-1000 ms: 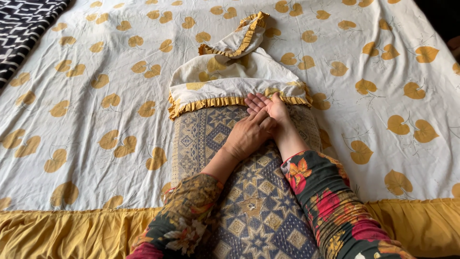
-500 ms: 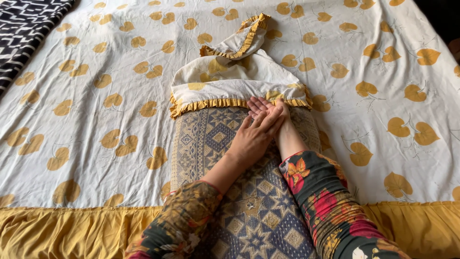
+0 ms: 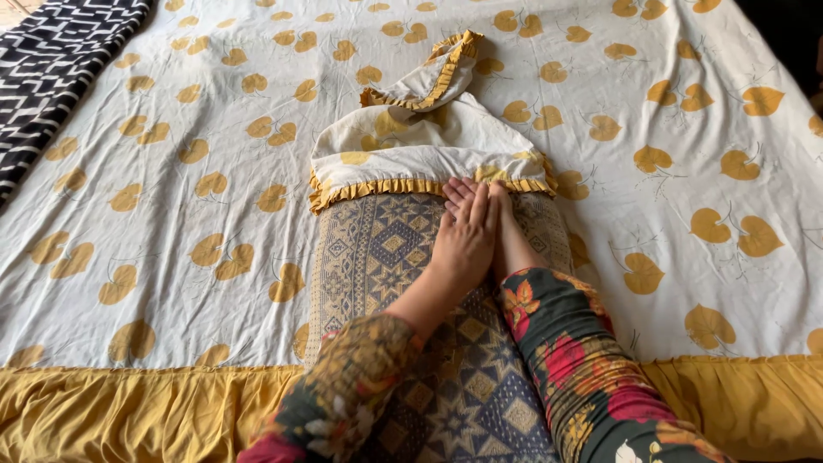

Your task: The recorder puts a patterned pillowcase onto a long pillow while sitting on a bed.

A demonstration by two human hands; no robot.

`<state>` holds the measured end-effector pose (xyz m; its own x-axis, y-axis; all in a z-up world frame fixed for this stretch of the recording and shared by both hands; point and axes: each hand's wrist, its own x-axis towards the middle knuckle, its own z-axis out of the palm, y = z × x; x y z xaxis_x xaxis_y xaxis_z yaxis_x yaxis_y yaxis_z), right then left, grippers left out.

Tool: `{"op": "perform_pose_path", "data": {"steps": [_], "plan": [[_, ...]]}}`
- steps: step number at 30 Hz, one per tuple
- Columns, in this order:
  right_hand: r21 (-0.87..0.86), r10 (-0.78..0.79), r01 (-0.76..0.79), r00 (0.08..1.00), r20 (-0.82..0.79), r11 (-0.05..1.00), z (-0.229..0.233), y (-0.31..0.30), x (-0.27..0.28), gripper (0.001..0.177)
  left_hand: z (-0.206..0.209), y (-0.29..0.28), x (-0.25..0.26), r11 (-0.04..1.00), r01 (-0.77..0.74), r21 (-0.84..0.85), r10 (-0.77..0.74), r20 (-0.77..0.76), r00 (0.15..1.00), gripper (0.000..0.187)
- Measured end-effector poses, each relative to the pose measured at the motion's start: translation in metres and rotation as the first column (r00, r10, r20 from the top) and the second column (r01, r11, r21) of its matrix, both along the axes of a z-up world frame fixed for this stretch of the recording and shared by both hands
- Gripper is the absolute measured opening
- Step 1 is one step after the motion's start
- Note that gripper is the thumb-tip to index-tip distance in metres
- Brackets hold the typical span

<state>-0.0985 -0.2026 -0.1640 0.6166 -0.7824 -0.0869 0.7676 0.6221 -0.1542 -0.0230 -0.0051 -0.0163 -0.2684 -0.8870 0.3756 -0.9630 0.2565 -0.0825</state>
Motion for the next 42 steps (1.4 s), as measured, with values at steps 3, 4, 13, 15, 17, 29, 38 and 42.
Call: {"op": "perform_pose_path", "data": {"steps": [3,4,13,15,17,29,38,42], "plan": [[0.002,-0.028,0.030,0.967,-0.251,1.000,0.029,0.009,0.008,0.081,0.012,0.039,-0.002,0.992,0.047,0.118,-0.041,-0.050,0.998,0.069],[0.048,-0.070,0.093,0.930,-0.360,0.994,0.045,0.022,0.010,0.077,0.015,0.051,-0.003,0.977,0.085,0.193,-0.075,-0.055,0.996,0.070],[0.092,-0.036,0.067,0.952,-0.303,0.994,0.028,0.015,-0.001,0.083,0.013,0.031,-0.019,0.982,-0.026,0.188,0.047,-0.107,0.993,0.072],[-0.024,-0.018,0.013,0.975,-0.222,1.000,0.010,0.012,-0.003,0.084,0.010,0.016,-0.019,0.978,-0.067,0.198,0.088,-0.098,0.991,0.069],[-0.146,-0.002,-0.020,0.989,-0.148,0.989,0.005,0.013,-0.009,0.086,0.005,-0.005,-0.021,0.974,-0.096,0.205,0.117,-0.095,0.989,0.066],[0.239,-0.134,0.059,0.941,0.309,0.969,0.011,0.011,0.005,0.090,0.013,-0.041,-0.008,0.844,-0.136,0.519,0.214,-0.092,0.973,0.057],[0.052,-0.073,0.099,0.929,-0.362,0.994,0.035,0.014,0.009,0.072,0.023,0.064,0.005,0.924,-0.024,0.382,0.073,-0.113,0.991,0.081],[0.070,-0.081,0.122,0.901,-0.427,0.990,0.034,0.013,0.007,0.072,0.021,0.059,0.003,0.968,-0.041,0.248,0.076,-0.134,0.988,0.072]]}}
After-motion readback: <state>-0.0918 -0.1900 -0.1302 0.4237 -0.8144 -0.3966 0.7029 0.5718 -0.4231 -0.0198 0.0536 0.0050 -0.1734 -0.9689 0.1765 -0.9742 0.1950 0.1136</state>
